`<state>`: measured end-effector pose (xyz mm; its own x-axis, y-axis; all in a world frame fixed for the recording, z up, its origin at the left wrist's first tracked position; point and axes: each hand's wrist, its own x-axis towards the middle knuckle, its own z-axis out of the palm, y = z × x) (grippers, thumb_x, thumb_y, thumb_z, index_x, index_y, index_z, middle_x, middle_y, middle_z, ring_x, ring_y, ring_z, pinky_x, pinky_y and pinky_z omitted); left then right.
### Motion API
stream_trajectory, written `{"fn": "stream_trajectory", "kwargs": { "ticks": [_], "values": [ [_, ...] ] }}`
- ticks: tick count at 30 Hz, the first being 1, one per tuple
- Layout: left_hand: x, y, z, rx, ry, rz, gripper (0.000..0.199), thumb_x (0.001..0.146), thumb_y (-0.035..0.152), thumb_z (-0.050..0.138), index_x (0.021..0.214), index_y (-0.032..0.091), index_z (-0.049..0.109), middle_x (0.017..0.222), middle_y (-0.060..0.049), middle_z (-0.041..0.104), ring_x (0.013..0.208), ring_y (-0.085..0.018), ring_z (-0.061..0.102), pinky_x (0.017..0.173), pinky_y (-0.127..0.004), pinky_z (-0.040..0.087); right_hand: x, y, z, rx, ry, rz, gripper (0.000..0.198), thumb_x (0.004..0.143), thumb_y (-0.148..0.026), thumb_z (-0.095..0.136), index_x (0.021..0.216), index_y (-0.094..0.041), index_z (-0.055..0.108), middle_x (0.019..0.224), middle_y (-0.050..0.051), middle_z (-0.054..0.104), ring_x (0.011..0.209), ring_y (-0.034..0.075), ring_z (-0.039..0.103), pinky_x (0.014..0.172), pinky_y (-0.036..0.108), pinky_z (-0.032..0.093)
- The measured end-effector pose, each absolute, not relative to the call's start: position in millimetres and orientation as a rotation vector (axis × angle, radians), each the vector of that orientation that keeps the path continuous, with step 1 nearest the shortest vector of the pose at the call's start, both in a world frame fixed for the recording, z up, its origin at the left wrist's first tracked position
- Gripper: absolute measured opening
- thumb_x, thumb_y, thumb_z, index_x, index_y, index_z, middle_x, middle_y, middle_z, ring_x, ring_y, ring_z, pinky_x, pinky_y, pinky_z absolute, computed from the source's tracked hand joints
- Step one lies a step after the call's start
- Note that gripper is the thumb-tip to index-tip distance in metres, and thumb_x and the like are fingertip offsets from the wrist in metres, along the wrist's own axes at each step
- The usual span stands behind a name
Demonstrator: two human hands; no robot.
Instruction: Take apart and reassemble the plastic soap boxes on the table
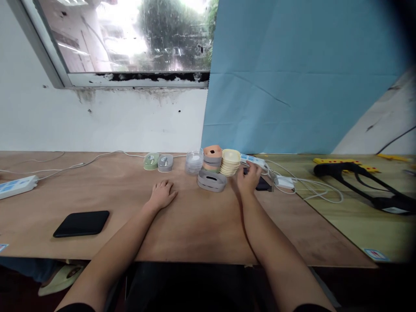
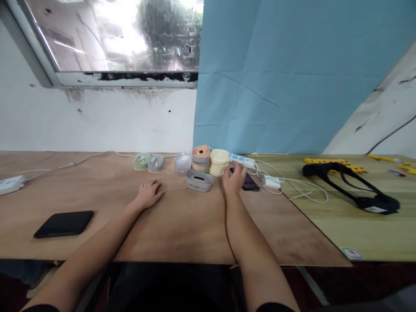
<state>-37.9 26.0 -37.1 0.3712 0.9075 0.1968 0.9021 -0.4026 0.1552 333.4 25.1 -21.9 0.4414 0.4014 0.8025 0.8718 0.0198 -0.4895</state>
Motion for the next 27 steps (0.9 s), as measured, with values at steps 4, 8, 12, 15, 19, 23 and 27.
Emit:
{"fn": "stream_trajectory", "kwargs": {
  "ticks": [4, 8, 12, 15, 19, 23, 27],
  "values": [
    [-39, 28, -38, 2.583, 1.702, 0.378, 0.052, 0.087, 0.055, 0.039, 0.124, 0.022, 0.054, 0.135, -0.014, 0.049, 0.124, -0.031, 0.044, 0.101, -0.047, 0.032, 325, 31, -22, -1.557, -1.333, -0.577, 0.047, 0.089, -0.033, 0.040, 0.133, -0.015, 0.044, 0.136, 0.018, 0.034, 0.128, 0.027, 0.036, 0.101, 0.044, 0.036],
    [-39, 28, -38, 2.591, 1.696, 0.381, 0.051, 0.087, 0.055, 0.039, 0.123, 0.022, 0.054, 0.135, -0.014, 0.049, 0.123, -0.032, 0.044, 0.100, -0.048, 0.033, 320, 35, -23, -1.602, -1.462, -0.549, 0.046, 0.090, -0.031, 0.039, 0.133, -0.017, 0.046, 0.143, 0.017, 0.028, 0.132, 0.028, 0.032, 0.103, 0.046, 0.035],
    [-38, 27, -36, 2.592, 1.689, 0.375, 0.052, 0.087, 0.056, 0.038, 0.124, 0.022, 0.054, 0.135, -0.014, 0.049, 0.123, -0.032, 0.044, 0.100, -0.048, 0.032, 324, 37, -25, -1.616, -1.451, -0.522, 0.038, 0.088, -0.029, 0.042, 0.120, -0.016, 0.057, 0.138, 0.017, 0.036, 0.127, 0.028, 0.037, 0.101, 0.045, 0.037],
    [-38, 27, -36, 2.585, 1.687, 0.367, 0.052, 0.087, 0.056, 0.038, 0.124, 0.022, 0.053, 0.136, -0.015, 0.048, 0.124, -0.032, 0.043, 0.100, -0.048, 0.032, 326, 37, -26, -1.575, -1.404, -0.519, 0.030, 0.088, -0.030, 0.043, 0.106, -0.016, 0.062, 0.129, 0.016, 0.045, 0.120, 0.025, 0.043, 0.101, 0.042, 0.037],
    [-38, 27, -37, 2.576, 1.692, 0.370, 0.051, 0.087, 0.055, 0.039, 0.124, 0.022, 0.054, 0.136, -0.015, 0.048, 0.123, -0.033, 0.044, 0.099, -0.048, 0.033, 326, 34, -24, -1.541, -1.304, -0.493, 0.025, 0.088, -0.033, 0.043, 0.096, -0.016, 0.059, 0.113, 0.015, 0.052, 0.109, 0.025, 0.048, 0.096, 0.040, 0.040],
    [-38, 27, -36, 2.577, 1.691, 0.364, 0.051, 0.087, 0.054, 0.040, 0.124, 0.022, 0.054, 0.135, -0.015, 0.048, 0.123, -0.033, 0.045, 0.099, -0.049, 0.033, 319, 28, -16, -1.457, -1.246, -0.533, 0.024, 0.089, -0.035, 0.041, 0.097, -0.016, 0.052, 0.108, 0.017, 0.052, 0.109, 0.026, 0.048, 0.093, 0.041, 0.040],
    [-35, 24, -30, 2.611, 1.629, 0.498, 0.058, 0.088, 0.055, 0.040, 0.133, 0.019, 0.045, 0.137, -0.015, 0.047, 0.125, -0.032, 0.042, 0.102, -0.048, 0.030, 293, 17, -8, -1.434, -1.369, -0.529, 0.026, 0.087, -0.042, 0.042, 0.093, -0.018, 0.049, 0.101, 0.015, 0.054, 0.102, 0.027, 0.051, 0.087, 0.042, 0.042]
  ]
}}
